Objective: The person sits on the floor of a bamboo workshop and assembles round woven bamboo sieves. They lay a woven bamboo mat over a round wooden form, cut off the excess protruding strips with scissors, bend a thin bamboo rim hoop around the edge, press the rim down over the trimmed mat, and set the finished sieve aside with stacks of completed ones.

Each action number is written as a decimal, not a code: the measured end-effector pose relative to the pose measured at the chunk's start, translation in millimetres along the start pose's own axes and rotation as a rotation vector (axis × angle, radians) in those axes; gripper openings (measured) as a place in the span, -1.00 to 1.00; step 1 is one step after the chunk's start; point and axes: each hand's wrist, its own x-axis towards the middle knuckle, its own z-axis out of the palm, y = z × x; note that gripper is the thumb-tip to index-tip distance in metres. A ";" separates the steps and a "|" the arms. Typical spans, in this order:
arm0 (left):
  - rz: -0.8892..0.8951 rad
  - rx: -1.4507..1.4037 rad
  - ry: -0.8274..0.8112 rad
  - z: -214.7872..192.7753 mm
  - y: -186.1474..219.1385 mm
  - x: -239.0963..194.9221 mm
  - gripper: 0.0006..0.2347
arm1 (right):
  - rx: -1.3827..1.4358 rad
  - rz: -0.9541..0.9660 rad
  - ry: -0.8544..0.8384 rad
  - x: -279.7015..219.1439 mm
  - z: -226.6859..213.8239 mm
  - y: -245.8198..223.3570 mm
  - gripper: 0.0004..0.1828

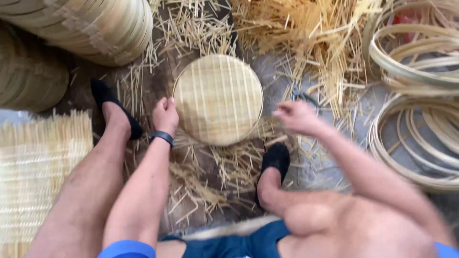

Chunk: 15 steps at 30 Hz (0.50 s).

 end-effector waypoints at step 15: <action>-0.295 -0.917 0.302 -33.7 159.9 -26.2 -0.63 | 1.025 -0.155 0.593 45.9 13.5 6.3 -0.48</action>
